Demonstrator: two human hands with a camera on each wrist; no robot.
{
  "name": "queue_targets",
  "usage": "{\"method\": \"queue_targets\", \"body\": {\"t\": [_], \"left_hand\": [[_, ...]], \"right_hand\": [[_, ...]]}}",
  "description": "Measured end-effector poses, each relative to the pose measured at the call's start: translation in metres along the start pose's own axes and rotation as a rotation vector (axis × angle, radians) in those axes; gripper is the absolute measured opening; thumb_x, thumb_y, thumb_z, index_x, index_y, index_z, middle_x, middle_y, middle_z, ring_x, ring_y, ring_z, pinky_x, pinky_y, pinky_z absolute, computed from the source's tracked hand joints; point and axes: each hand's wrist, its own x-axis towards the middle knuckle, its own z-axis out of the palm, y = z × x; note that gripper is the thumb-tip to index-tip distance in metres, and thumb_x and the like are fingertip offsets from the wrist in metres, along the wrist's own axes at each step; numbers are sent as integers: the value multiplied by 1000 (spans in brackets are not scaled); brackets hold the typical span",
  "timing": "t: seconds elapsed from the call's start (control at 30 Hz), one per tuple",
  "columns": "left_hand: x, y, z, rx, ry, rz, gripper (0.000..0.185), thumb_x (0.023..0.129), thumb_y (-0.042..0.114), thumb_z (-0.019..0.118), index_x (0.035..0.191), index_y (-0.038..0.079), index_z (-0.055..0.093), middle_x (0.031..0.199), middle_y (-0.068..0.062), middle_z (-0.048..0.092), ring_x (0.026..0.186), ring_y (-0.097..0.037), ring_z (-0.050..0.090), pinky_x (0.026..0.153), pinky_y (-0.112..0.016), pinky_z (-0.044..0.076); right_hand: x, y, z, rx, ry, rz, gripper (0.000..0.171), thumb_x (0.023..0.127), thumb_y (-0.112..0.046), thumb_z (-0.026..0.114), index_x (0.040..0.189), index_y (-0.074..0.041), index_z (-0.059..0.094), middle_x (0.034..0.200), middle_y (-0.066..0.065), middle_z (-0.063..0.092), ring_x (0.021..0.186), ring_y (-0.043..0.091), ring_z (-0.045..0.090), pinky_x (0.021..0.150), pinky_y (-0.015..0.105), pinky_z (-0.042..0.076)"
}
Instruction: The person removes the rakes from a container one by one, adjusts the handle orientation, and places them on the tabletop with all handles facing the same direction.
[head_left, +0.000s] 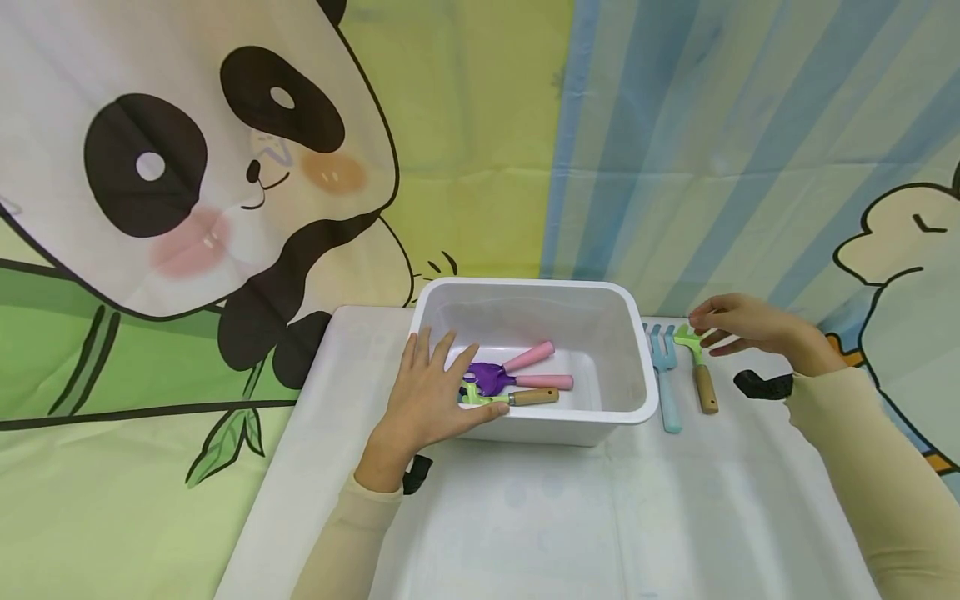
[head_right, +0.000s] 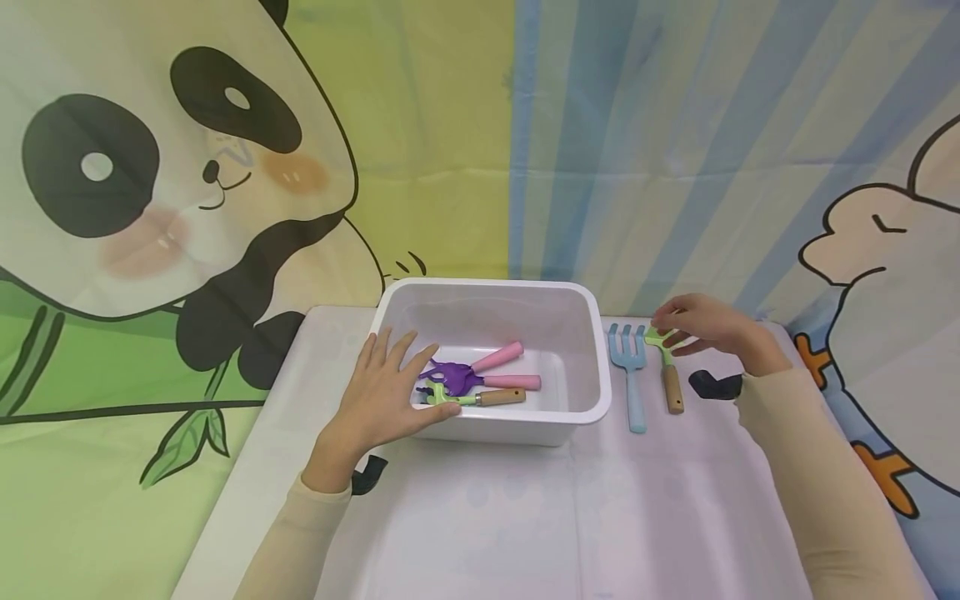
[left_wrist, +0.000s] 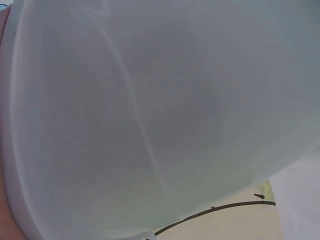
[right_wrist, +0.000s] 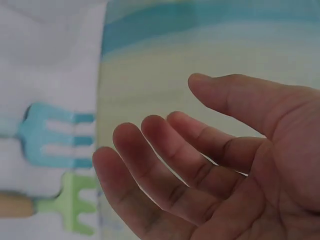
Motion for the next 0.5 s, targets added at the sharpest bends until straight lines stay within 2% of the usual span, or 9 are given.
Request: {"method": "queue_targets", "body": {"t": [0.23,0.5], "left_hand": [[0,0,1,-2,-3,-10,107,76,95,30,150,21,49,157,-17,33,147,-51,9,118,-58,2],[-1,-1,0,-10,2,-4,105,77,94,33,150,20,49,157,-18,33,147,-50,8,118,-59,3]], "right_hand": [[-9,-66,15,-63,-38,-113,48,105,-27,55,137,8,43,123,23,57,107,36,62,89,49,55],[4,-126,41,-145,-143,-181,49,102,-27,60,138,4,45,120,21,58,109,37,60,89,47,55]]}}
